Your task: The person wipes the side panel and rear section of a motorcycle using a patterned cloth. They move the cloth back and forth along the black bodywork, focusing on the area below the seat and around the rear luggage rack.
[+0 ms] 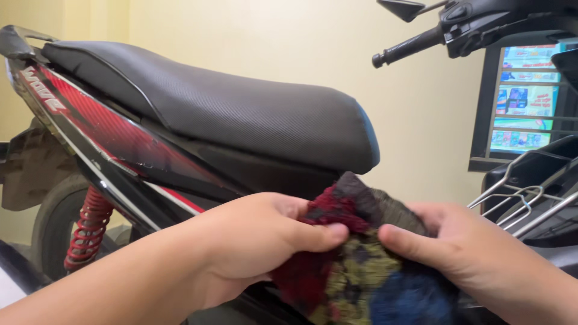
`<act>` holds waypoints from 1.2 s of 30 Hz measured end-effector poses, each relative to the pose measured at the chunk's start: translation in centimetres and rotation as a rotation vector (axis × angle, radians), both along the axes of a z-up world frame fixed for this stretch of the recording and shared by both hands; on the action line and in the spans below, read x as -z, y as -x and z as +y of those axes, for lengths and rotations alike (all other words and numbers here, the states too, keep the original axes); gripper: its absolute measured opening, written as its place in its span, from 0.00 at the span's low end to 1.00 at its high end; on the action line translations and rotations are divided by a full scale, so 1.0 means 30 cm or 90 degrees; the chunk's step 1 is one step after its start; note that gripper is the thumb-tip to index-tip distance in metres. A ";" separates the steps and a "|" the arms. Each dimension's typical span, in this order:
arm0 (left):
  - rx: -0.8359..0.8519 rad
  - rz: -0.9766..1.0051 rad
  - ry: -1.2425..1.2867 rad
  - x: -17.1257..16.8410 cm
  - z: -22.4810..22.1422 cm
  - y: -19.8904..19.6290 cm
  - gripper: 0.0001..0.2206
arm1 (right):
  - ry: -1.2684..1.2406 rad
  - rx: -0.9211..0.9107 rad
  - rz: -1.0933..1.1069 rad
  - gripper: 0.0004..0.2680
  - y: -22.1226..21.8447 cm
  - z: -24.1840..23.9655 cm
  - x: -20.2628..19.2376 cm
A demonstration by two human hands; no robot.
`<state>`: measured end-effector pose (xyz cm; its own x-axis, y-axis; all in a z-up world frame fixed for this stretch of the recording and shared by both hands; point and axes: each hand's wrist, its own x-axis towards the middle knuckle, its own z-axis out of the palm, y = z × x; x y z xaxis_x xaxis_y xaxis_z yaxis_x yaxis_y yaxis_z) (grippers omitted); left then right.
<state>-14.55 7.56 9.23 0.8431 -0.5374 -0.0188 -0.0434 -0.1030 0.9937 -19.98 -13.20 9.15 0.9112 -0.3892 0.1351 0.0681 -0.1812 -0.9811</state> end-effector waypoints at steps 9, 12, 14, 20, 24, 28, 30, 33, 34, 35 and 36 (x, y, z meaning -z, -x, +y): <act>-0.086 -0.520 -0.530 -0.054 -0.117 0.132 0.16 | -0.298 -0.066 0.014 0.35 -0.121 -0.083 0.148; -0.086 -0.510 -0.571 -0.115 -0.125 0.170 0.23 | -0.368 -0.008 -0.025 0.22 -0.100 -0.041 0.136; -0.115 -0.500 -0.568 -0.144 -0.108 0.184 0.26 | -0.269 0.039 -0.113 0.20 -0.143 -0.187 0.280; -0.170 -0.548 -0.560 -0.144 -0.118 0.156 0.30 | -0.363 0.084 -0.057 0.19 -0.034 0.028 0.202; -0.143 -0.581 -0.547 -0.142 -0.125 0.169 0.27 | 0.046 -0.376 -0.441 0.45 -0.203 -0.254 0.397; -0.108 -0.665 -0.561 -0.149 -0.127 0.145 0.29 | 0.132 0.013 -0.050 0.34 -0.084 -0.113 0.224; -0.201 -0.729 -0.595 -0.162 -0.121 0.123 0.32 | 0.090 0.077 0.014 0.13 -0.056 -0.057 0.166; -0.274 -0.859 -0.534 -0.121 -0.121 -0.045 0.31 | 0.137 0.059 0.029 0.18 -0.030 0.065 0.093; -0.269 -0.853 -0.536 -0.089 -0.128 -0.109 0.31 | 0.135 0.059 0.037 0.18 -0.064 0.063 0.118; -0.289 -0.982 -0.485 -0.062 -0.138 -0.175 0.28 | 0.151 0.044 -0.045 0.20 -0.100 0.059 0.136; -0.307 -1.109 -0.427 -0.038 -0.148 -0.243 0.27 | 0.166 0.029 -0.127 0.24 -0.138 0.055 0.153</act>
<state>-7.25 3.12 10.36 0.2099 -0.5521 0.8069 -0.6487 -0.6961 -0.3076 -15.84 -11.56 4.56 0.8393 -0.3579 0.4092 0.2395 -0.4323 -0.8693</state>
